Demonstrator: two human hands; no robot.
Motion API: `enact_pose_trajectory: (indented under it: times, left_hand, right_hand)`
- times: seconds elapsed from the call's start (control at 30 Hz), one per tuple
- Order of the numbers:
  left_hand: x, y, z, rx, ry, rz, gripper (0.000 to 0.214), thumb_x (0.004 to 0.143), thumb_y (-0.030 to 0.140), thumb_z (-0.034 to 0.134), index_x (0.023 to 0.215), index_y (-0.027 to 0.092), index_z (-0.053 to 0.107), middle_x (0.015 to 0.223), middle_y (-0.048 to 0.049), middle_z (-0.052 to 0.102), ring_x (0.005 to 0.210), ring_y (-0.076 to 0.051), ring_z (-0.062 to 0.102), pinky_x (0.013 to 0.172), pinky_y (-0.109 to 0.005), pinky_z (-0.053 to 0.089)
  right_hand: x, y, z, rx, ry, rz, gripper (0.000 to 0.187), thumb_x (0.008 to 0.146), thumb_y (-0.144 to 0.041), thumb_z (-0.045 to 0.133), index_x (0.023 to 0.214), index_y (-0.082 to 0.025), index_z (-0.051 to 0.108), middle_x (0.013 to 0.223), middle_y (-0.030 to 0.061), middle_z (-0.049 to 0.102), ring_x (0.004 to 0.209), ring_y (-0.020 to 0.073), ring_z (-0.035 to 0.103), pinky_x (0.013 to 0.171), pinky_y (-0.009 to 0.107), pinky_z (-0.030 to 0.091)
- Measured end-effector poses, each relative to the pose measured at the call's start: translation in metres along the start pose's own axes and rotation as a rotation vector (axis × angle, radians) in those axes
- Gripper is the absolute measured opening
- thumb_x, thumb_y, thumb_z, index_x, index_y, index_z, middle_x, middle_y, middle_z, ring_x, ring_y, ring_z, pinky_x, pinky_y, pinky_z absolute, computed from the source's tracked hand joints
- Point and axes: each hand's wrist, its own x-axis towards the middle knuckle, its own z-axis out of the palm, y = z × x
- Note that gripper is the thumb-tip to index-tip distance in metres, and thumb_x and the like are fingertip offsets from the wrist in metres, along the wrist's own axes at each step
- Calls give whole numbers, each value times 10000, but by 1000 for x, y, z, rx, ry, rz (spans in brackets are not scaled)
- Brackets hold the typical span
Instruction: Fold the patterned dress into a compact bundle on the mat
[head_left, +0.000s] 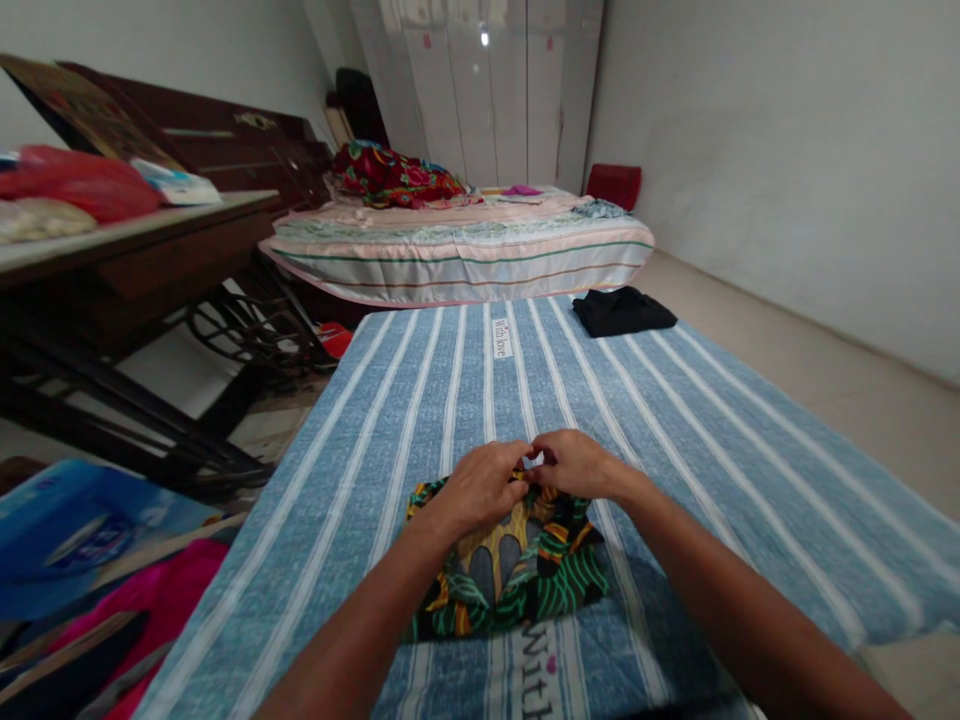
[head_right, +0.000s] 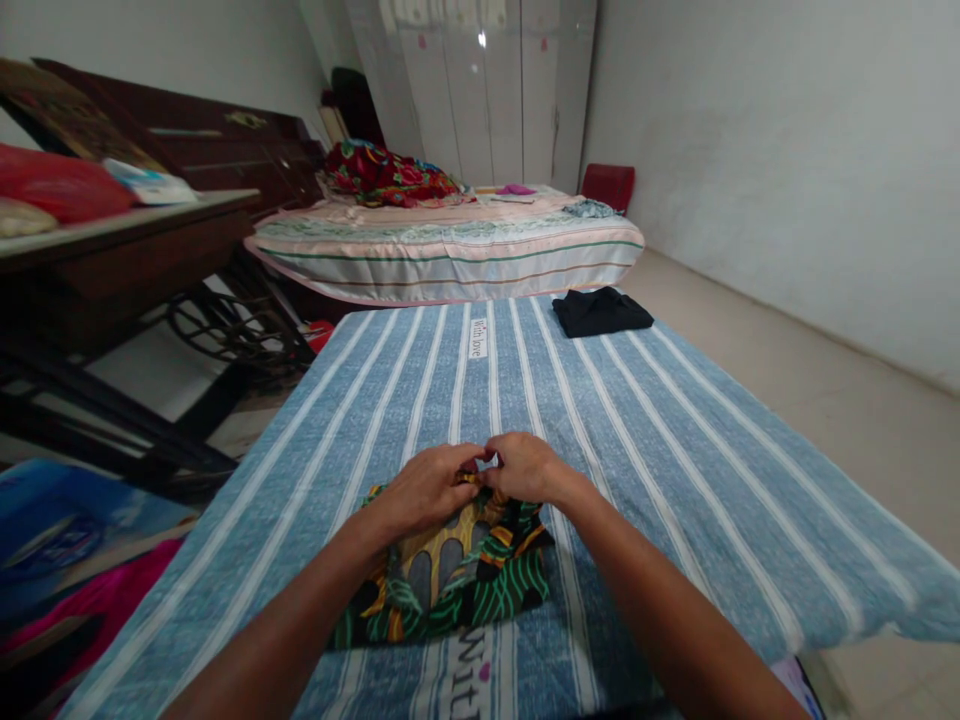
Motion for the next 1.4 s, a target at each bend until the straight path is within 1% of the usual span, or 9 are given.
enact_pose_trajectory:
  times: [0.13,0.27,0.53,0.67,0.77,0.9,1.13,1.27,1.4]
  left_hand:
    - [6,-4,5,2,-5,-13,246,736,176,497,952,191,613,860,-30,651,802,-179,586,686,-251,396]
    - [10,-6,6,30,-43,19,170,751,167,462,794,187,626,754,-16,627,735,-163,574,642,-238,374]
    - [16,13,7,68,-59,63,220,712,191,531,906,201,634,868,-28,637,827,-180,559,707,-249,384]
    - [20,17,12,71,-68,75,162,741,172,501,803,197,649,787,-23,621,777,-166,557,670,-241,372]
    - [21,13,15,36,-65,88,171,763,186,490,795,201,658,765,-15,620,758,-154,558,670,-232,371]
    - [21,9,15,-18,-68,98,189,769,194,476,782,205,664,754,-10,626,743,-145,561,663,-220,374]
    - [19,2,9,-159,-39,83,186,716,154,486,739,179,669,704,3,623,686,-126,561,637,-214,377]
    - [18,-2,7,-318,-23,28,198,719,177,477,763,152,668,699,2,629,669,-123,563,627,-216,388]
    - [18,-2,7,-400,-38,-51,201,721,204,468,763,150,658,652,22,601,618,-113,534,581,-211,381]
  right_hand:
    - [-14,13,-5,161,103,2,155,773,-234,547,853,-156,655,638,-16,613,575,117,543,544,220,368]
    - [-31,28,-7,204,211,-23,141,763,-173,502,786,-169,641,697,-6,638,674,135,581,630,240,419]
    - [-58,38,0,297,297,18,252,702,-104,473,854,-171,663,856,36,687,837,170,619,791,294,455]
    - [-62,39,8,294,300,49,217,720,-156,505,868,-170,663,836,36,671,798,165,598,753,285,447]
    - [-62,42,17,346,305,118,207,711,-174,521,870,-168,654,737,12,647,694,144,575,643,252,431]
    - [-59,45,25,588,277,171,144,669,-184,519,782,-171,607,548,-53,539,498,97,458,481,211,330]
    - [-59,44,23,897,382,370,99,559,-212,543,651,-178,558,503,-65,507,446,85,424,454,214,330]
    - [-60,44,21,951,322,446,113,534,-216,538,639,-178,550,487,-68,505,389,75,405,408,212,321]
    - [-59,44,24,851,231,434,112,555,-188,486,641,-177,558,473,-67,493,395,86,415,413,214,322]
